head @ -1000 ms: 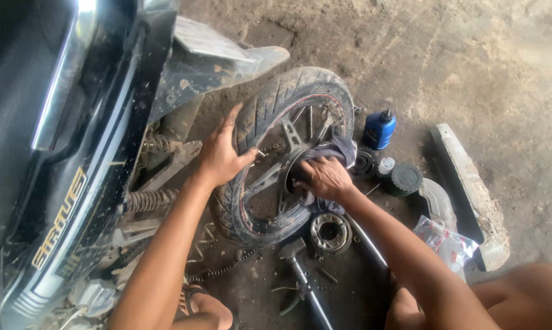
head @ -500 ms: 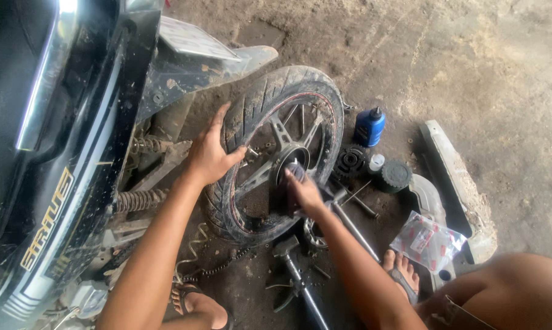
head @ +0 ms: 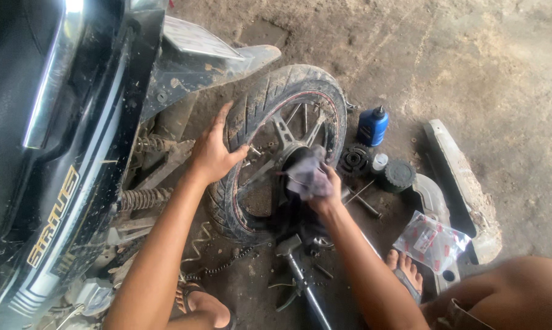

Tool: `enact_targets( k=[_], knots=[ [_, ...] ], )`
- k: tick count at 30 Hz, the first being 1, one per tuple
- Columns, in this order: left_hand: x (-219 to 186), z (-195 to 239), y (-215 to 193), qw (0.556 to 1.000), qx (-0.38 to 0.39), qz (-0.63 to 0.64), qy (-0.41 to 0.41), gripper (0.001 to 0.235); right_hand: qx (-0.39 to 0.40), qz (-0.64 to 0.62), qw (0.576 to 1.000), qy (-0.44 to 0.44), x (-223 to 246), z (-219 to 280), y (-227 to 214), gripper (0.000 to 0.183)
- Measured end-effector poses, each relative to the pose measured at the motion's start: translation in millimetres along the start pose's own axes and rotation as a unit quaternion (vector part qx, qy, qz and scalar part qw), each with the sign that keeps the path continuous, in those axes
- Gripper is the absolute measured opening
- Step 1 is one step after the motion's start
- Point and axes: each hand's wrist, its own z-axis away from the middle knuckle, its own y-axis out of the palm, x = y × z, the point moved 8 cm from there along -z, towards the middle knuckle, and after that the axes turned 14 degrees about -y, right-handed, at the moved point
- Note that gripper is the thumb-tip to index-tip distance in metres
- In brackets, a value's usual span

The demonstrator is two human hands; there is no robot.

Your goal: The person cleans a circular metal motorcycle part with a cloth, then wipes the rear wheel hub and tire with the same cloth. The person is sitting on the ground next to the motorcycle during the task.

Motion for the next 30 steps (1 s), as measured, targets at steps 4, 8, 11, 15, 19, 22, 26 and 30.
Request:
enact_targets(
  k=[4,8,11,15,19,22,26,30],
  knots=[
    [1.1,3.1,1.5,1.0,0.008,-0.009,-0.021,0.082,-0.007,-0.083,0.996,-0.023,0.6,5.4,50.5,0.022],
    [2.4,1.4,1.2,1.0,0.006,0.008,-0.02,0.082,0.034,0.036,0.999,-0.002,-9.3,107.0,86.9,0.023],
    [7.9,0.0,2.0,1.0,0.004,0.003,-0.025,0.084,0.171,0.267,0.948,-0.04,-19.7,112.9,71.2,0.028],
    [8.5,-5.0,1.7,1.0,0.011,0.009,-0.023,0.085,0.362,0.732,0.543,-0.197,-21.9,67.1,43.4,0.042],
    [0.4,1.6,0.7,1.0,0.0,0.022,0.009,0.083,0.386,0.861,0.153,-0.294,-25.6,-7.4,-9.2,0.042],
    [-4.9,1.9,1.3,1.0,-0.004,0.013,0.02,0.084,0.293,0.806,-0.049,-0.511,9.7,11.0,20.1,0.006],
    [-4.1,5.5,0.5,1.0,-0.011,-0.002,0.007,0.084,0.298,0.688,0.459,-0.477,61.7,-8.4,-15.9,0.011],
    [-2.4,3.4,0.7,1.0,-0.01,-0.002,0.001,0.083,-0.074,0.483,0.769,-0.411,102.2,-20.0,-110.4,0.034]
  ],
)
